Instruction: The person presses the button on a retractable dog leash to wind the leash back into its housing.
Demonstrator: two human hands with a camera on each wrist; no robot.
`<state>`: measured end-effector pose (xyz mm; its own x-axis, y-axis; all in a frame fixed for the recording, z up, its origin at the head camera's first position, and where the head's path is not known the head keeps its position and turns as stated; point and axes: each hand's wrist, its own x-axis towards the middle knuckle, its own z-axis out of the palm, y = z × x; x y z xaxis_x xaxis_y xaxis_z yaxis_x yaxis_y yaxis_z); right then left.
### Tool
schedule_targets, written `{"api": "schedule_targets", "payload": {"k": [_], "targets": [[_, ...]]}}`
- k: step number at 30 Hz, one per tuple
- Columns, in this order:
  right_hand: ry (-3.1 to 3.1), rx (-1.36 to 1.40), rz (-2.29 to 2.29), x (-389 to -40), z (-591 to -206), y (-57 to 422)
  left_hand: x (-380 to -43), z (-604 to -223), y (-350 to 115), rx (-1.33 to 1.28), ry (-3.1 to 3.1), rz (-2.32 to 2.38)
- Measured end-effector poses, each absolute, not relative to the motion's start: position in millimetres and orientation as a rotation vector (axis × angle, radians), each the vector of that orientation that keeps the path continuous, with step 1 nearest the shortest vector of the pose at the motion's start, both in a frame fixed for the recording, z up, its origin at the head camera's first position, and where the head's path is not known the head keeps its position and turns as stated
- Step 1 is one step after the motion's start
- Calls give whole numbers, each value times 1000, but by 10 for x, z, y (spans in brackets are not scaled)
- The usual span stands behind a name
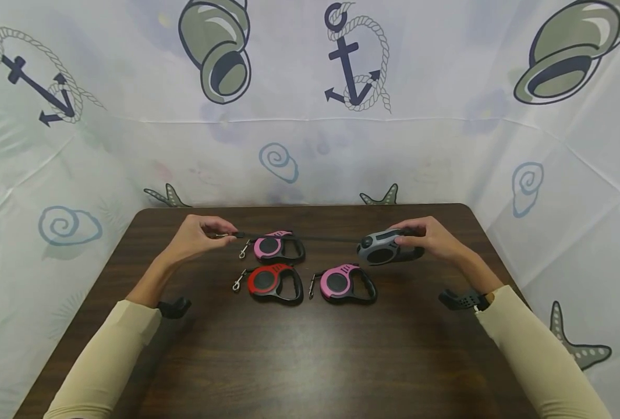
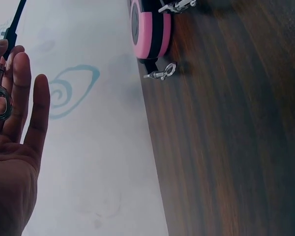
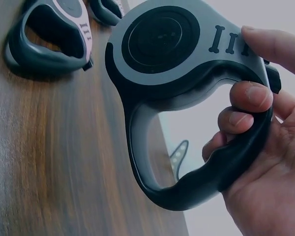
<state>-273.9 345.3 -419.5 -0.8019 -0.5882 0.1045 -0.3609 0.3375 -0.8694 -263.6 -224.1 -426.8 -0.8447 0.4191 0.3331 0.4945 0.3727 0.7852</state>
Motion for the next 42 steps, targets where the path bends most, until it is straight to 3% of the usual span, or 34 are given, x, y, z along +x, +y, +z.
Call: {"api": "schedule_targets", "payload": {"k": [42], "targets": [[2378, -875, -1461, -2681, -4216, 2940, -2501, -4318, -2015, -908, -2514, -1458]]}}
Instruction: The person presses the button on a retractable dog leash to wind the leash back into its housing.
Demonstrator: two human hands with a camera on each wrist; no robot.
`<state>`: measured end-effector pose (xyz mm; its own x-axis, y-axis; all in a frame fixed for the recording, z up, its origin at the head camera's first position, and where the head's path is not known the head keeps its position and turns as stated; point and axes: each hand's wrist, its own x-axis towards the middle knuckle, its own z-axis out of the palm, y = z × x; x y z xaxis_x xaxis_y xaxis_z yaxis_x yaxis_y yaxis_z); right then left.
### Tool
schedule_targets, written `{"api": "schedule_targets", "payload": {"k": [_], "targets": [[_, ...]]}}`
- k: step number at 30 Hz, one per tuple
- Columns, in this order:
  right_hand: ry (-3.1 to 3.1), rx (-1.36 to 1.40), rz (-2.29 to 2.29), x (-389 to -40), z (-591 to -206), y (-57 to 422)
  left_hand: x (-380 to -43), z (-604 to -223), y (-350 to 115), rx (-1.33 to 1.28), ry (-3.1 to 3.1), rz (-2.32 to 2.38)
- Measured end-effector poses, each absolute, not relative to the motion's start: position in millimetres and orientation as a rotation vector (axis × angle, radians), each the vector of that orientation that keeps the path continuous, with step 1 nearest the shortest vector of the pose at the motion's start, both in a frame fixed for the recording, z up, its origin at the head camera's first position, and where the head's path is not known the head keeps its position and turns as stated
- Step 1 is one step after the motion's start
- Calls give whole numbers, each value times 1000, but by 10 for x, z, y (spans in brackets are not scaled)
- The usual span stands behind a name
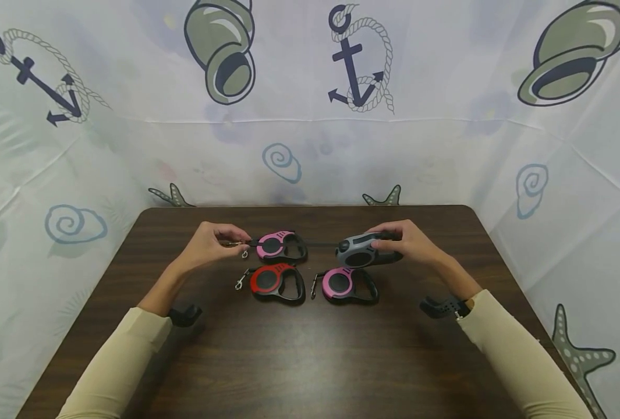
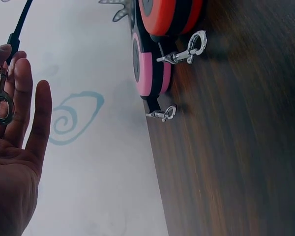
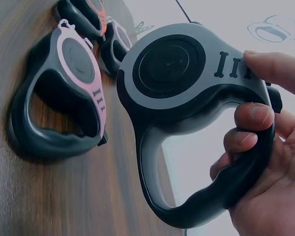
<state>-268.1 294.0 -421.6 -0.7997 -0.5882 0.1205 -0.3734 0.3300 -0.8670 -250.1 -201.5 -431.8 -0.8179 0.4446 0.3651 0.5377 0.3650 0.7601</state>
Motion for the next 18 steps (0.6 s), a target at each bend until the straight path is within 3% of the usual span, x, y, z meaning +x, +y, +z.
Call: {"api": "schedule_targets", "payload": {"k": [18], "targets": [[2342, -879, -1497, -2634, -4215, 2766, -2277, -4042, -1756, -888, -2528, -1461]]}}
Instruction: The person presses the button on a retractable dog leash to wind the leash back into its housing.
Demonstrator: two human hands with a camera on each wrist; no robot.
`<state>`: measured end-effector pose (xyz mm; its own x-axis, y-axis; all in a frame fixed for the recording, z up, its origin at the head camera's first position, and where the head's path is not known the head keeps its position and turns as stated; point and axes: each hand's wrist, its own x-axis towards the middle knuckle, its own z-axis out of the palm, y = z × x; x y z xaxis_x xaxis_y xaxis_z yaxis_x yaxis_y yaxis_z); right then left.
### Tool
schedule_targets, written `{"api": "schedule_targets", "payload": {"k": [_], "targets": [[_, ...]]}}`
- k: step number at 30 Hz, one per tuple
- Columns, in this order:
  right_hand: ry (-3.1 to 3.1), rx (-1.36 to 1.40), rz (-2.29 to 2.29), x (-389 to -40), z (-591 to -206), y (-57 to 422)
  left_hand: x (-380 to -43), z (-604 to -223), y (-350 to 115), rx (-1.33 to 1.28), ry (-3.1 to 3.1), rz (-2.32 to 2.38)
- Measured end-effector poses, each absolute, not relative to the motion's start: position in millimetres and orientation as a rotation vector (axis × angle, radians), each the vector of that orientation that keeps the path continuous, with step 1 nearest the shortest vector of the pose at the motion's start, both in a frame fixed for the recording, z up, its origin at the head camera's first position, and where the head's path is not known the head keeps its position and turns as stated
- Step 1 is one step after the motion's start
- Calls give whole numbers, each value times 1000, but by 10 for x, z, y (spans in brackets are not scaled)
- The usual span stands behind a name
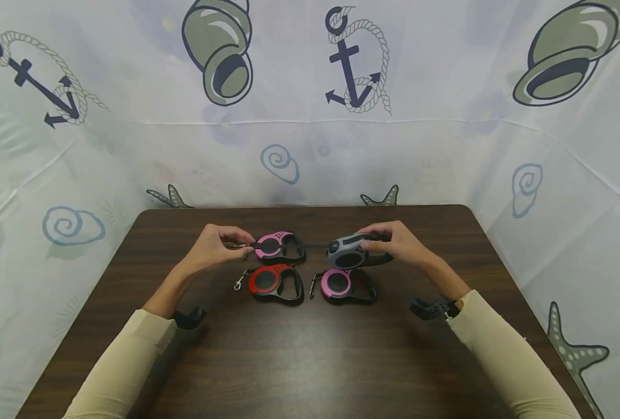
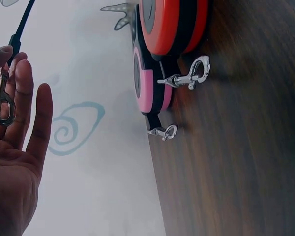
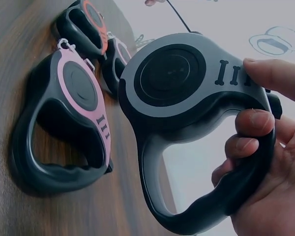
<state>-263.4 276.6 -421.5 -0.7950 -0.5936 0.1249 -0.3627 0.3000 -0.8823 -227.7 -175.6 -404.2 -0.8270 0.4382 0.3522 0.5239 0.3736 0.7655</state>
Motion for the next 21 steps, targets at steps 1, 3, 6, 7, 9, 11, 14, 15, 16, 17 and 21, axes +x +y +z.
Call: {"api": "schedule_targets", "payload": {"k": [1, 3, 6, 7, 9, 11, 14, 15, 16, 17, 21], "targets": [[2342, -883, -1499, -2630, -4213, 2756, -2275, -4049, -1751, -888, -2528, -1459], [2341, -882, -1503, -2622, -4213, 2735, -2272, -4065, -1738, -892, -2527, -1459], [2340, -877, -1506, -2610, -4215, 2698, -2262, -4078, -1713, -896, -2528, -1456], [2339, -877, -1506, -2607, -4217, 2683, -2260, -4084, -1707, -895, -2529, -1457], [2338, -884, -1505, -2602, -4223, 2656, -2251, -4087, -1692, -894, -2532, -1462], [2336, -891, -1506, -2598, -4230, 2630, -2246, -4096, -1679, -890, -2539, -1462], [2330, -893, -1515, -2589, -4240, 2592, -2256, -4135, -1667, -888, -2551, -1467], [2329, -892, -1519, -2586, -4242, 2579, -2276, -4170, -1668, -883, -2556, -1465], [2329, -889, -1520, -2585, -4247, 2565, -2298, -4209, -1673, -880, -2558, -1465], [2329, -886, -1520, -2582, -4251, 2551, -2322, -4250, -1678, -877, -2558, -1468], [2327, -870, -1520, -2565, -4266, 2493, -2409, -4399, -1686, -878, -2550, -1479]]}}
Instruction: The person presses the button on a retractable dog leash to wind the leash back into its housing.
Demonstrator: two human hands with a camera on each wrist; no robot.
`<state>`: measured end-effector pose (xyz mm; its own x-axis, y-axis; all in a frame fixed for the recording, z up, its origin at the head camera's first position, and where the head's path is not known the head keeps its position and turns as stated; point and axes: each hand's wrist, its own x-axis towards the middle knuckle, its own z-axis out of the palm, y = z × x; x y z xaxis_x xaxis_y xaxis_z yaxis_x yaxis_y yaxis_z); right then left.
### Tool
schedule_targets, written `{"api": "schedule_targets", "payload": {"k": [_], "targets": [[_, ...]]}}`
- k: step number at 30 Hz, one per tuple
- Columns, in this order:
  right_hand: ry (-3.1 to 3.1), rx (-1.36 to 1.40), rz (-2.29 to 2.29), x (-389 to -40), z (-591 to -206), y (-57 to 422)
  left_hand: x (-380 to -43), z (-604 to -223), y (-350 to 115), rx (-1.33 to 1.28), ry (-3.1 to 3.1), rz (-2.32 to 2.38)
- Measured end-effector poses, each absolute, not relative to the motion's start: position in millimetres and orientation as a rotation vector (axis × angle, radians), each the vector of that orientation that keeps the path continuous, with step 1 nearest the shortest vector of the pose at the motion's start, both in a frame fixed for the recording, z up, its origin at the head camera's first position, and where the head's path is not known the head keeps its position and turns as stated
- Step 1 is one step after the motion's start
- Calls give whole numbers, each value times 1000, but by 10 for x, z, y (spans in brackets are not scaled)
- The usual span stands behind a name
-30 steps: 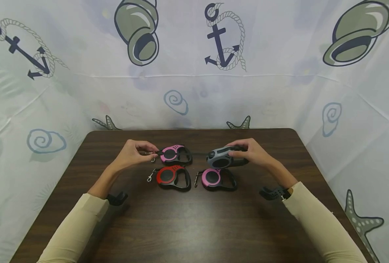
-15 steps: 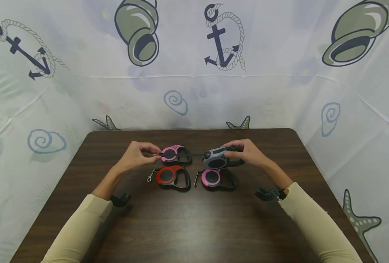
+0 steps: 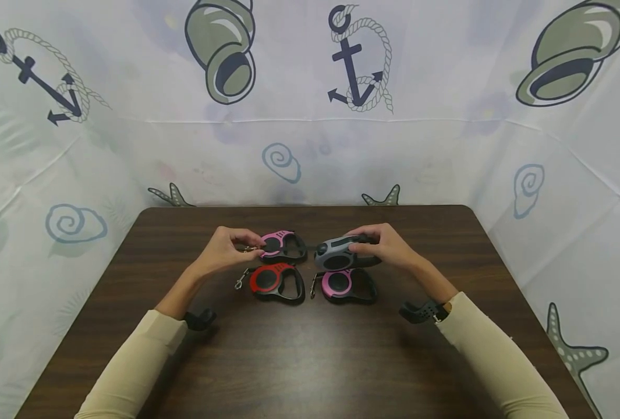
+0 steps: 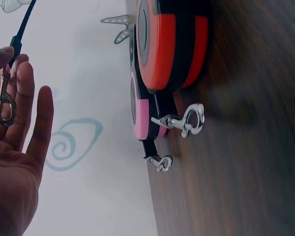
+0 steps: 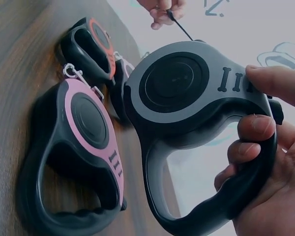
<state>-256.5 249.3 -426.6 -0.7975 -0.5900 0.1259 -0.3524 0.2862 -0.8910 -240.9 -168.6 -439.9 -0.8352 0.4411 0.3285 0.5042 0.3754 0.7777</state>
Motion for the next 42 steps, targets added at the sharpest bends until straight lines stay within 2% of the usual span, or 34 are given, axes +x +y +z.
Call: {"api": "schedule_targets", "payload": {"k": [17, 42], "targets": [[2288, -854, -1549, -2534, -4284, 2284, -2438, -4468, -1543, -999, -2456, -1528], [2278, -828, -1569, -2510, -4289, 2056, -2460, -4524, -1315, -1031, -2406, -1537]]}}
